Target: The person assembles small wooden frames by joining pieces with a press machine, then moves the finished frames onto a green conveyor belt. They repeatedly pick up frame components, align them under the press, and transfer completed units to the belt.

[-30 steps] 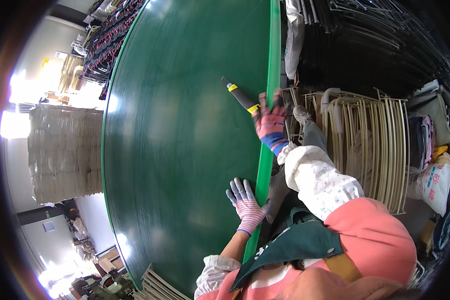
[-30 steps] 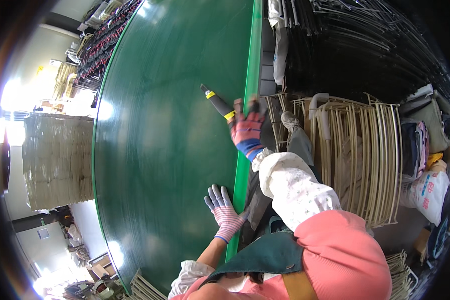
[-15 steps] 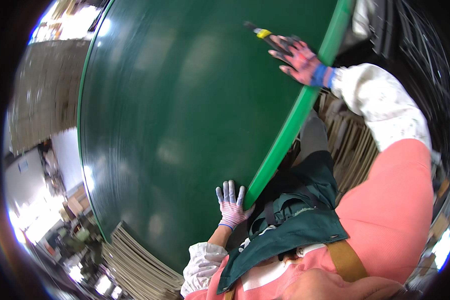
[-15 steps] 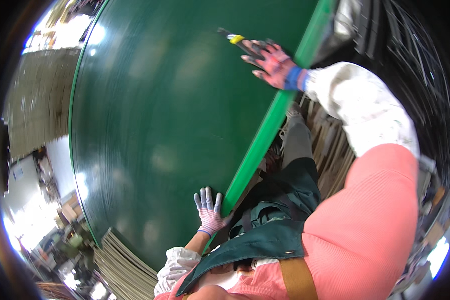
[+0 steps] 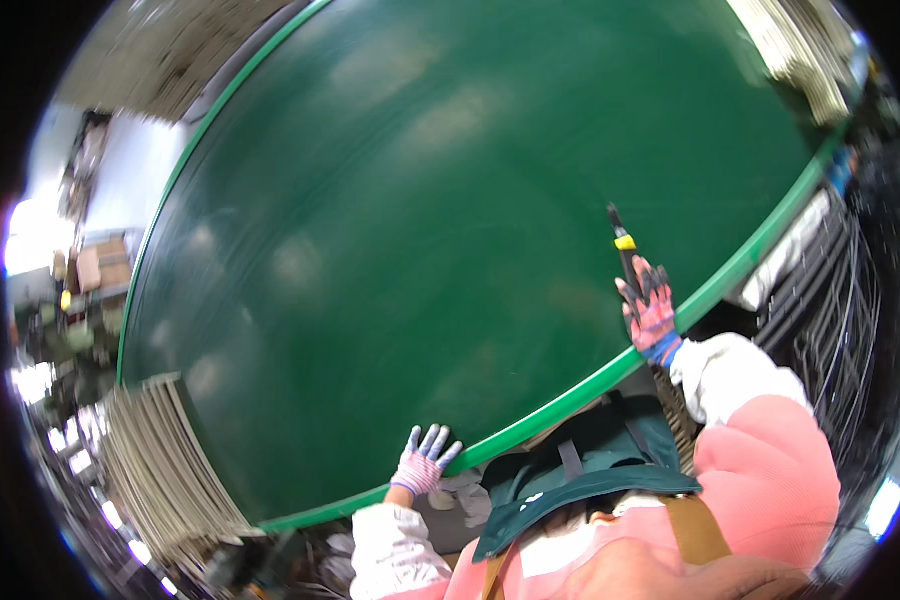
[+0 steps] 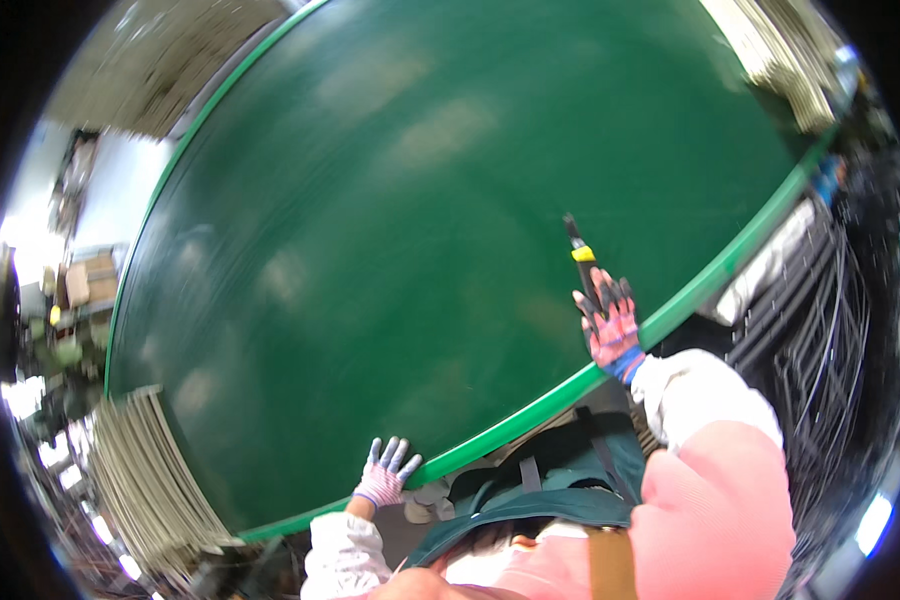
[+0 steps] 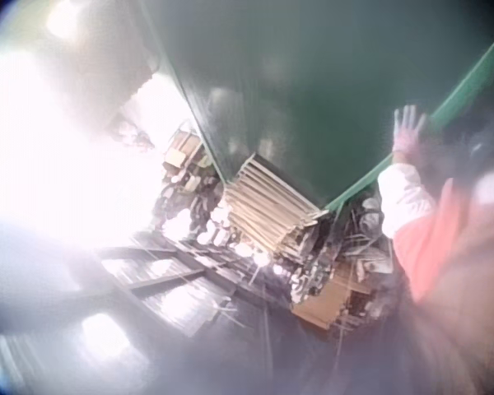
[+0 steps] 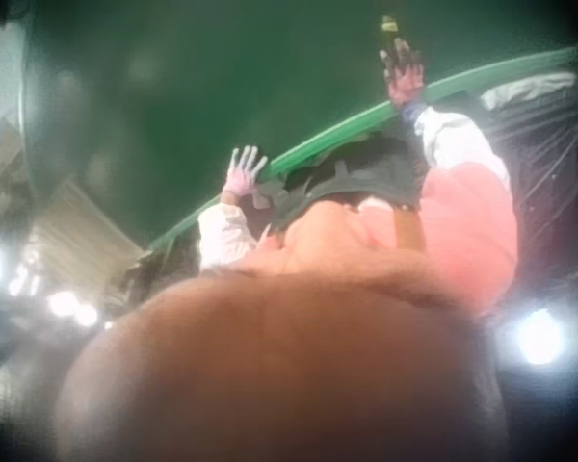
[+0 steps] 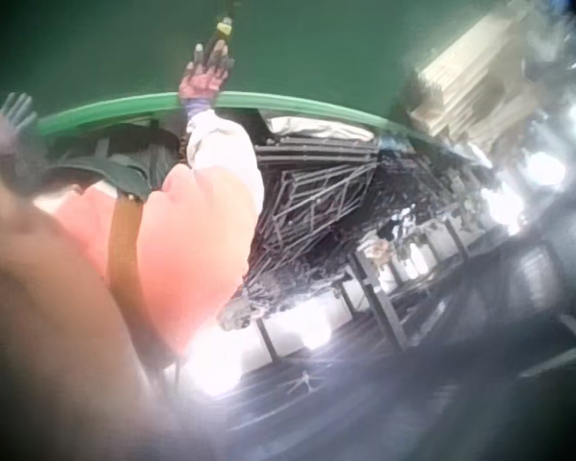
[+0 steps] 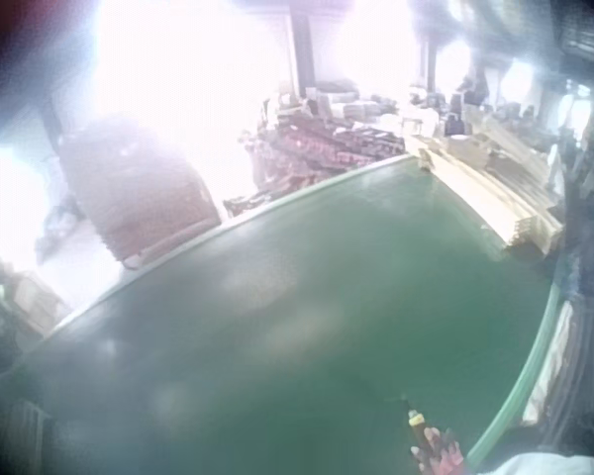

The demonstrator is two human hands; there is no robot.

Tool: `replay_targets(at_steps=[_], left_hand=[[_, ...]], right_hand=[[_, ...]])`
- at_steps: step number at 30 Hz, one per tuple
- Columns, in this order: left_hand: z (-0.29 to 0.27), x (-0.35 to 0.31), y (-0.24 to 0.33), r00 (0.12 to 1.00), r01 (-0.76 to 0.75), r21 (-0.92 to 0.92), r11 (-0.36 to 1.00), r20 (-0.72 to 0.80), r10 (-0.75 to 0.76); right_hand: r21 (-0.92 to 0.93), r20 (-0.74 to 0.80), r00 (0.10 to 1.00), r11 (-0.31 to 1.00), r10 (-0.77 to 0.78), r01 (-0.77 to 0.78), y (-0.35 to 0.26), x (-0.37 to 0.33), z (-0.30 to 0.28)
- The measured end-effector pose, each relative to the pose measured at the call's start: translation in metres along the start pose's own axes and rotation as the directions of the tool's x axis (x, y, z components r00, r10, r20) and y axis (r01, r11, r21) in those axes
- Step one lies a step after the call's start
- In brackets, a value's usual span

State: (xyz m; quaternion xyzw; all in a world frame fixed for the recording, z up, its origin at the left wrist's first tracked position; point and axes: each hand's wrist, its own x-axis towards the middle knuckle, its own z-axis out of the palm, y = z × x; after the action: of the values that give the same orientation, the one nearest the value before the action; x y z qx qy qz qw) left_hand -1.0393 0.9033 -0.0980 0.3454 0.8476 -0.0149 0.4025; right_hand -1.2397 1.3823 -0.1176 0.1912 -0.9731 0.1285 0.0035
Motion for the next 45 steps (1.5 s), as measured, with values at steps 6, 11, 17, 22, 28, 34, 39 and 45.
replay_targets(at_steps=[6, 11, 17, 22, 28, 34, 39, 45], left_hand=[[-0.038, -0.013, 0.0, 1.0, 0.01, -0.073, 0.997, -0.016, -0.012], [-0.022, -0.018, 0.003, 0.995, 0.06, 0.516, 0.855, -0.101, -0.009], [0.006, -0.017, 0.0, 0.969, 0.021, -0.078, 0.997, -0.243, -0.04], [0.001, -0.019, -0.002, 0.916, -0.049, 0.007, 0.999, -0.397, 0.048], [-0.001, -0.021, 0.001, 0.863, -0.117, -0.102, 0.988, -0.503, 0.051], [0.0, -0.029, -0.003, 0.814, -0.195, -0.161, 0.968, -0.577, 0.068], [-0.005, -0.033, -0.005, 0.793, -0.224, -0.178, 0.958, -0.604, 0.074], [-0.003, -0.032, -0.01, 0.847, -0.229, -0.221, 0.948, -0.524, 0.083]], right_hand=[[0.061, -0.03, 0.999, 0.998, -0.025, 0.027, -0.001, 0.003, 0.005], [0.016, -0.019, 0.998, 0.998, -0.064, 0.064, 0.002, -0.002, 0.01], [0.489, -0.043, 0.994, 0.87, 0.099, -0.065, 0.006, -0.007, 0.026], [0.68, -0.019, 0.997, 0.73, -0.076, 0.069, 0.008, -0.013, 0.026], [0.429, -0.138, 0.951, 0.849, -0.276, 0.308, 0.008, -0.006, 0.008], [0.064, -0.282, 0.915, 0.946, -0.288, 0.317, 0.039, -0.002, 0.024], [0.371, -0.362, 0.893, 0.837, -0.269, 0.402, -0.01, 0.031, 0.054], [0.167, -0.133, 0.884, 0.87, -0.447, 0.465, -0.16, 0.126, 0.1]])
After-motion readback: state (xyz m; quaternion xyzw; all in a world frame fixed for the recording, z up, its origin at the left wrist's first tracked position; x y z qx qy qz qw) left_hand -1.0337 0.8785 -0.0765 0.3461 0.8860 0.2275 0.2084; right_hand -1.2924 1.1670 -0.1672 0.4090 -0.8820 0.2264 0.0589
